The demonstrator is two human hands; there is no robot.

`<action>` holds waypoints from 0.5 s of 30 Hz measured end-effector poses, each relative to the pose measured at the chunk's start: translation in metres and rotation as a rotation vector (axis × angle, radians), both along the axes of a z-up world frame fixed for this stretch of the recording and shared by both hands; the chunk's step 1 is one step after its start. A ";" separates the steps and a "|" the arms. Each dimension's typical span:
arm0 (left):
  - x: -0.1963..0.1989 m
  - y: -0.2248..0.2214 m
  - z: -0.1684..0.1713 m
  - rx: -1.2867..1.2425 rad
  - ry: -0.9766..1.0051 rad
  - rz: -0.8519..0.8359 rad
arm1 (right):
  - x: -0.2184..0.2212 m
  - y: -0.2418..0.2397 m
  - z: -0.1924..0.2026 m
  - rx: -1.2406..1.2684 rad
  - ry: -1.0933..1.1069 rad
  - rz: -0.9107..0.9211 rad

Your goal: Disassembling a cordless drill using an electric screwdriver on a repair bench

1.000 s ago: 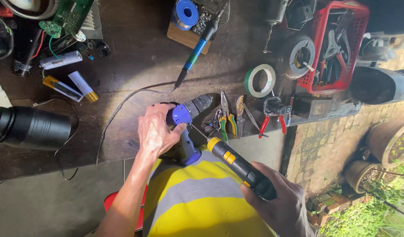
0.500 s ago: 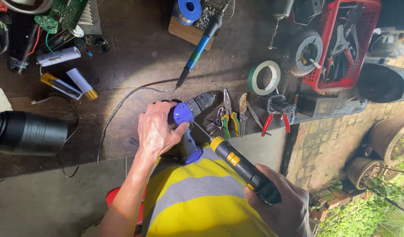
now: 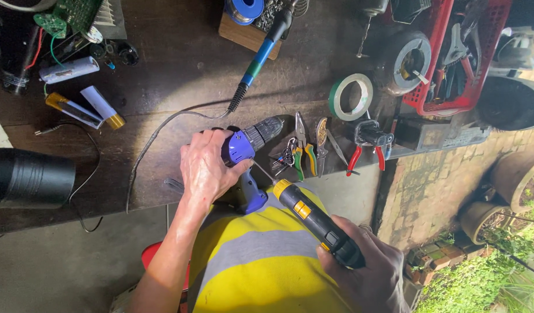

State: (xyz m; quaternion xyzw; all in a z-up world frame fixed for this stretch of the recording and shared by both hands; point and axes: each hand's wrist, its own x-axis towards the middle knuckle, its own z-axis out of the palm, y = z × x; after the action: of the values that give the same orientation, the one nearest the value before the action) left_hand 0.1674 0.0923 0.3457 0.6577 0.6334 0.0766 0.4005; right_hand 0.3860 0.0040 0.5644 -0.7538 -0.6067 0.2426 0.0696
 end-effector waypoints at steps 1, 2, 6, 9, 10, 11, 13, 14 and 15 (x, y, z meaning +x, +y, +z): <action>0.000 0.000 0.001 0.000 0.000 -0.002 | 0.000 0.000 0.000 0.000 0.000 -0.002; 0.001 0.000 0.001 0.004 -0.005 0.006 | 0.000 0.001 0.001 0.024 -0.013 0.038; 0.001 0.000 0.002 0.008 -0.004 0.011 | 0.000 -0.004 -0.001 0.044 -0.058 0.055; 0.000 0.001 0.002 0.004 0.003 0.003 | 0.000 -0.007 -0.003 0.040 -0.077 0.044; 0.000 0.001 0.002 0.003 0.002 0.002 | 0.000 -0.008 -0.003 0.039 -0.077 0.044; 0.000 0.001 0.002 -0.001 -0.002 0.002 | 0.001 -0.009 -0.004 0.044 -0.085 0.054; 0.000 0.001 0.002 -0.005 -0.006 0.002 | 0.000 -0.007 -0.002 0.049 -0.093 0.064; 0.000 0.001 0.002 0.001 -0.008 0.005 | -0.002 -0.005 0.000 0.042 -0.078 0.065; 0.000 0.001 0.002 0.006 -0.010 0.008 | -0.004 -0.002 0.002 0.034 -0.062 0.066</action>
State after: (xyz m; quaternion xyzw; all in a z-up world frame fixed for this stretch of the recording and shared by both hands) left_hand 0.1671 0.0932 0.3480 0.6558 0.6338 0.0836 0.4015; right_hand 0.3822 0.0015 0.5663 -0.7392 -0.6372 0.2110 0.0553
